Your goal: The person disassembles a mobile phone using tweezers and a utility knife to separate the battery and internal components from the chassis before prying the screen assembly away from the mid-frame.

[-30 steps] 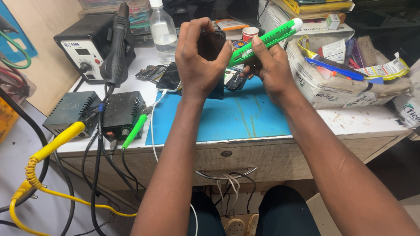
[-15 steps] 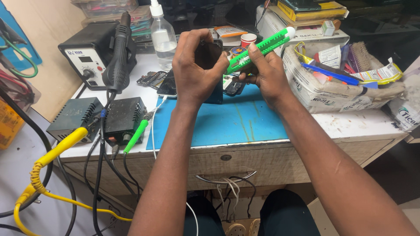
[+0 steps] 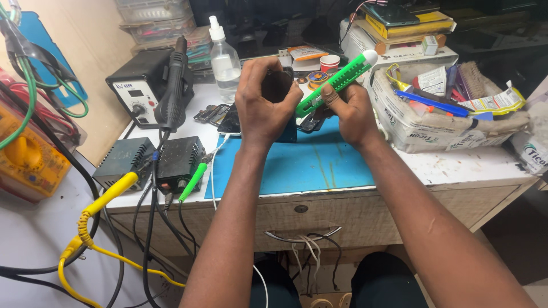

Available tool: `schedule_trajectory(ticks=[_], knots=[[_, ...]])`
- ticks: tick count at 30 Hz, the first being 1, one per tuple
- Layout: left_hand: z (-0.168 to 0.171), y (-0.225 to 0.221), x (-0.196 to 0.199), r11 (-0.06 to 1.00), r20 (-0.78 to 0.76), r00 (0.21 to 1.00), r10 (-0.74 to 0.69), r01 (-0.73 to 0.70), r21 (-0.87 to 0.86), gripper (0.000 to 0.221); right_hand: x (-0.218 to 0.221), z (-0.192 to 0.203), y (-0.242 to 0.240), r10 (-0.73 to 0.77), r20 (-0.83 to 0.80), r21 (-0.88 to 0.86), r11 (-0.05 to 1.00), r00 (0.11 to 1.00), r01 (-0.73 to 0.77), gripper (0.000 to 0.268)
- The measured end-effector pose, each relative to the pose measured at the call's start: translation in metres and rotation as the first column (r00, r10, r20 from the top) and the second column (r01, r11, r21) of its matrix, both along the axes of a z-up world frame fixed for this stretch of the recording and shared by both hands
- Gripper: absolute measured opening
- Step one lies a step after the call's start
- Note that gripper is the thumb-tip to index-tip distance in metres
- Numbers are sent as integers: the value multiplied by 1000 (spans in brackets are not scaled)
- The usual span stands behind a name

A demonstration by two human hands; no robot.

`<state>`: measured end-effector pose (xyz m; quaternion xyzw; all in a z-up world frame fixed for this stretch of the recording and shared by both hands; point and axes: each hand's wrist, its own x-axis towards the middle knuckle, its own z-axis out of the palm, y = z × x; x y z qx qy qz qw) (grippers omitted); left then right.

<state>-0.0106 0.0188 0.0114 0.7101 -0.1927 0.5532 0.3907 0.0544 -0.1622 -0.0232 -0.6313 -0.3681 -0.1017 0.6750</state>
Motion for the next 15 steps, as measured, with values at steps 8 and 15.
schedule_trajectory(ticks=[8, 15], knots=[[-2, 0, 2, 1000, 8, 1000, 18, -18, 15, 36, 2, 9, 0, 63, -221, 11, 998, 973, -62, 43], [-4, -1, 2, 999, 2, 1000, 30, -30, 18, 36, 2, 10, 0, 44, -310, -17, 998, 950, -52, 44]])
